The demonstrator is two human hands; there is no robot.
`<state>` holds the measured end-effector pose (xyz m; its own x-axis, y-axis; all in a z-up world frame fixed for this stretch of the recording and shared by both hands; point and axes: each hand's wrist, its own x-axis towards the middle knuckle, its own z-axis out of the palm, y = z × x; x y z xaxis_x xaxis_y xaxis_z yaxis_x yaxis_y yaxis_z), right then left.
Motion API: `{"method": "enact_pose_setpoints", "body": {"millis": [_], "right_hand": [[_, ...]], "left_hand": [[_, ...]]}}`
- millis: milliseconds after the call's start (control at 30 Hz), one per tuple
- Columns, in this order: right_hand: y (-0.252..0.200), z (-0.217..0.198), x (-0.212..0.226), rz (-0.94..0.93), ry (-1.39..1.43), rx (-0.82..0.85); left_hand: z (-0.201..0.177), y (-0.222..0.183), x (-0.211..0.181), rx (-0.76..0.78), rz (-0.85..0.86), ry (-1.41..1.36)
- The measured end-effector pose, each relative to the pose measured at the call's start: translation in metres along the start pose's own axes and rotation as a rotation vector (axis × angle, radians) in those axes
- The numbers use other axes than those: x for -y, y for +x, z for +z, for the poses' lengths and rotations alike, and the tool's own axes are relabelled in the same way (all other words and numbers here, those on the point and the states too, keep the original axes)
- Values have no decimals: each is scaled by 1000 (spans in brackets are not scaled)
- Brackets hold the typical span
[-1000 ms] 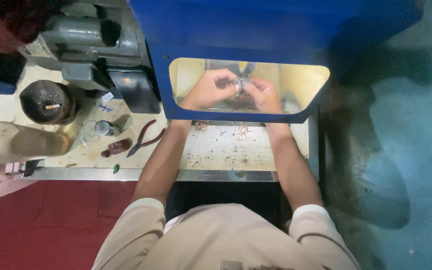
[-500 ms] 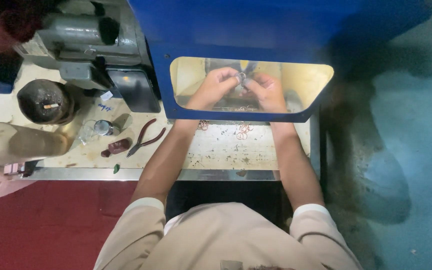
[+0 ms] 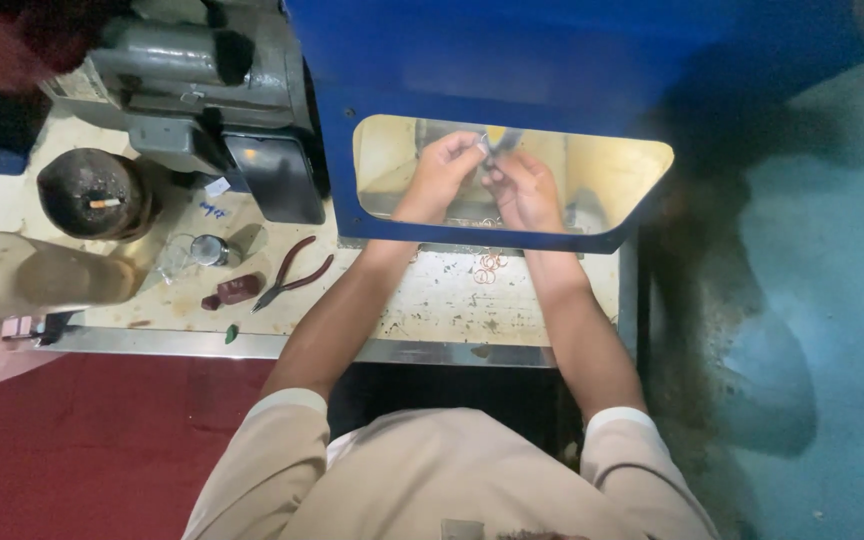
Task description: Polishing a small jewelry component by holding it against a rotating polishing wheel inside a protective box.
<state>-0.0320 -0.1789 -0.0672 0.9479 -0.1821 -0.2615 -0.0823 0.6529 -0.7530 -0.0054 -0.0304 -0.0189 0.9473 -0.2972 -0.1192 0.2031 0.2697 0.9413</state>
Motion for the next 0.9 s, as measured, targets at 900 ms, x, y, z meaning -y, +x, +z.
{"method": "enact_pose_setpoints", "body": {"millis": [900], "right_hand": [[-49, 44, 45, -81, -752, 54]], "left_hand": [[-25, 8, -6, -19, 101, 580]]}}
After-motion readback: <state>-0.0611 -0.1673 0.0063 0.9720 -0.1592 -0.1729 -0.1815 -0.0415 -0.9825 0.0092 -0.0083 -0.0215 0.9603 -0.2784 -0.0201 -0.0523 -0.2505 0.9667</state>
